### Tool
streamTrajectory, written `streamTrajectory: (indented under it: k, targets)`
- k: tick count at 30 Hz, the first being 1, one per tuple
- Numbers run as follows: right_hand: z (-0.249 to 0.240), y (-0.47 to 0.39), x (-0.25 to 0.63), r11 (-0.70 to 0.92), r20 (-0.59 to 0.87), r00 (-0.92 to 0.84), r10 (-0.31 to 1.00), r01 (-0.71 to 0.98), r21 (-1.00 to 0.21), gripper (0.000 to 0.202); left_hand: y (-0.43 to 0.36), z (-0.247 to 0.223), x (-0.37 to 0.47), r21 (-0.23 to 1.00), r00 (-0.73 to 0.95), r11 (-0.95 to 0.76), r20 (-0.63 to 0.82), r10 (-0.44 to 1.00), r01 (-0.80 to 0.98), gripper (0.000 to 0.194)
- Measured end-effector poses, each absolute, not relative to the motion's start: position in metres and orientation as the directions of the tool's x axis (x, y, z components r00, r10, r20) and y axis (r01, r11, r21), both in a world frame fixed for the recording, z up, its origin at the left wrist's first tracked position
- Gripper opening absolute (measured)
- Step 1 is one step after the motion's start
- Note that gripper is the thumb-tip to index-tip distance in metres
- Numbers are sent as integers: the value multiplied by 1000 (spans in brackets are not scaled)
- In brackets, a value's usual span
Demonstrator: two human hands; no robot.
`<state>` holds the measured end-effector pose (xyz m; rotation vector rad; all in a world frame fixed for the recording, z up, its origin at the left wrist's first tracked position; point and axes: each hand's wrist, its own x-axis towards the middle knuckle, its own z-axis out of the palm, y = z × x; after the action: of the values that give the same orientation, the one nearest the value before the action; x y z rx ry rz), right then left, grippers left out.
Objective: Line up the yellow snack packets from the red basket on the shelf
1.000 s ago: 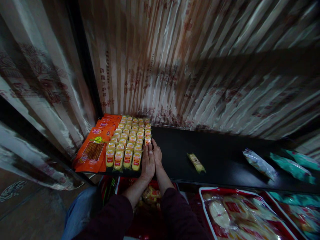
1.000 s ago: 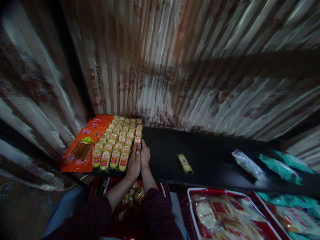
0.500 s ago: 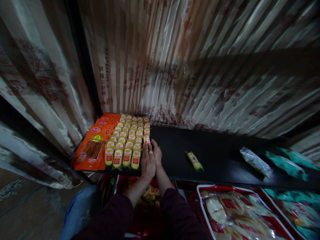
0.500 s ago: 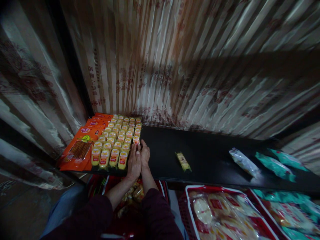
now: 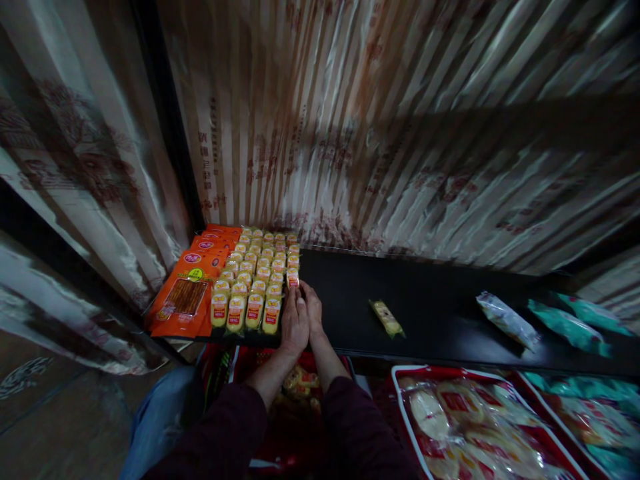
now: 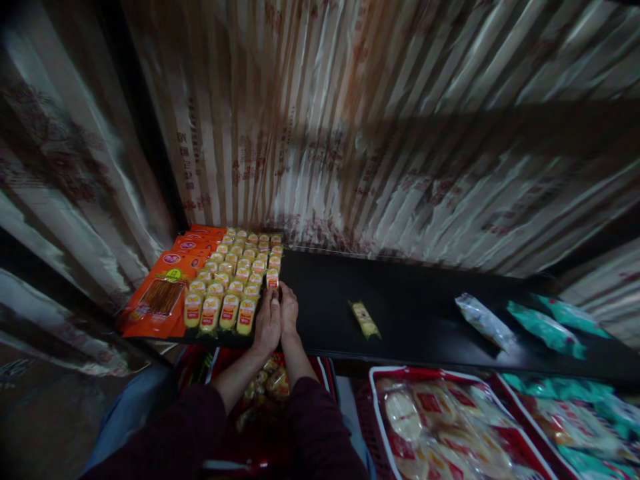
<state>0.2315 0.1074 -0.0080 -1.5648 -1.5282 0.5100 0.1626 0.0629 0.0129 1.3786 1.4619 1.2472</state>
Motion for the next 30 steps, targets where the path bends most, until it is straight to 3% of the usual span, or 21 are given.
streamTrajectory:
  k: [8,14,21,26,30]
  targets:
    - [-9,106,228,60,296,229,927,690,-721,38,63,22,158,973,-152,-16,52,987,232,55]
    - [-9,103,229,43,250,211,945,679,-733,42,61,20,157,963,-146,-32,73,987,266,54]
    - [-9,91,227,24,266,317,910,601,-799,45,55,11,158,932,-165,-130,194,967,339,50]
    - [-3,66,224,46,296,298,907,629,-776,44,37,8,151,865,-75,-286,345,935,412,47]
    - [2,44,222,84,295,242,924,625,-776,43,22,7,141,824,43,-358,379,924,439,44]
